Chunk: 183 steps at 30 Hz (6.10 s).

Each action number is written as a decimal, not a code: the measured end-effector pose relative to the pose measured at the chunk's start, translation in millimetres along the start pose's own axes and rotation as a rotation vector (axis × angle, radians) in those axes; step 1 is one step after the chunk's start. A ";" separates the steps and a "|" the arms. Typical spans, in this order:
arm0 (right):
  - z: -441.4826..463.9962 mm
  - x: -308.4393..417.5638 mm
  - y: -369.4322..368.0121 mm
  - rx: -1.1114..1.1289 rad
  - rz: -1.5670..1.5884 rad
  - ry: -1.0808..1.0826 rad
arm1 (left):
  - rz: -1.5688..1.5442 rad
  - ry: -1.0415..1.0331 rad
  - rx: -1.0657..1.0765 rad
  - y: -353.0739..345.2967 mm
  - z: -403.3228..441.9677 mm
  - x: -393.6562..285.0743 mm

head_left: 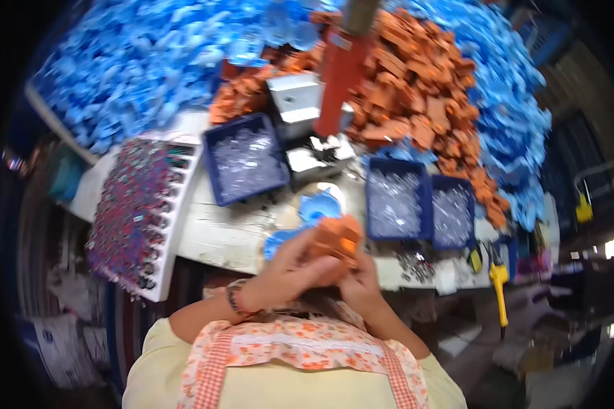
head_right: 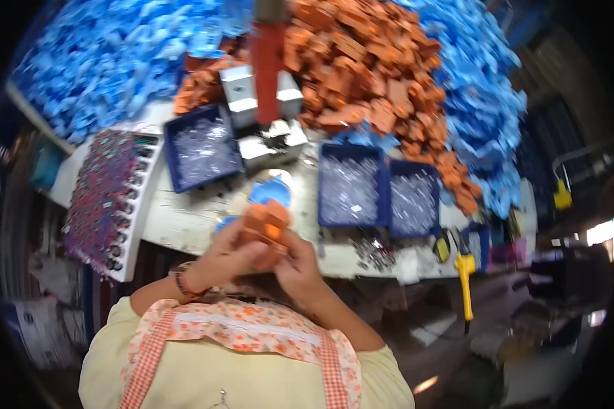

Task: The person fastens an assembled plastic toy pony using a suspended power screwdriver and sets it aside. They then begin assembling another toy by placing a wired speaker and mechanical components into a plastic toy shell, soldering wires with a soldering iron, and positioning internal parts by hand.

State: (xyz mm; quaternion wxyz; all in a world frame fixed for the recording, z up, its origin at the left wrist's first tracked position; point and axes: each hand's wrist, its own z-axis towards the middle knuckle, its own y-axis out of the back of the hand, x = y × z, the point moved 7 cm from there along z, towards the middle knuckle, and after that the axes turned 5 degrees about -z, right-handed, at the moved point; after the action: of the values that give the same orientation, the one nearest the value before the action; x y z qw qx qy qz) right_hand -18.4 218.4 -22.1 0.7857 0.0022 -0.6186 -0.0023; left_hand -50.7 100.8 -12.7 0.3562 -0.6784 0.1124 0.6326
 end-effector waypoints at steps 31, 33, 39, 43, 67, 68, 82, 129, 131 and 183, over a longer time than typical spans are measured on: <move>8.1 72.7 3.2 0.148 -0.853 0.691 | 0.251 0.078 0.081 39.2 -23.9 -10.6; 3.8 69.9 6.5 0.068 -0.853 0.713 | 0.284 0.026 0.037 36.8 -25.4 -11.7; 0.9 51.8 12.6 -0.211 -0.815 0.634 | 0.348 -0.131 -0.127 21.4 -24.6 -12.8; 3.8 37.3 14.8 -0.347 -0.740 0.564 | 0.384 -0.184 -0.153 12.9 -24.2 -8.0; 41.3 2.7 22.8 0.032 -0.205 0.071 | 0.816 -0.351 -0.164 31.5 -24.9 -40.6; 45.7 0.8 21.7 0.028 -0.298 0.091 | 0.874 -0.367 -0.176 33.5 -23.4 -41.6; 31.0 1.9 15.1 0.095 -0.066 0.149 | 0.257 -0.051 -0.179 52.4 -17.7 -11.1; 11.2 25.7 30.6 -0.110 -0.673 0.468 | 1.654 0.080 -0.618 279.5 -91.4 -142.3; 8.4 21.6 35.0 -0.125 -0.657 0.429 | 1.694 0.111 -0.605 296.8 -73.7 -139.0; 13.6 21.7 27.3 -0.070 -0.649 0.362 | 0.432 -0.379 -0.768 244.6 -118.1 -171.5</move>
State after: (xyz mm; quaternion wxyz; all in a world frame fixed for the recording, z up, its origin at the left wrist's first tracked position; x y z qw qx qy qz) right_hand -26.5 245.6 2.4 0.8404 0.1716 -0.4362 -0.2721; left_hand -136.2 -200.5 58.4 -0.0458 -0.5949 -0.0580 0.8004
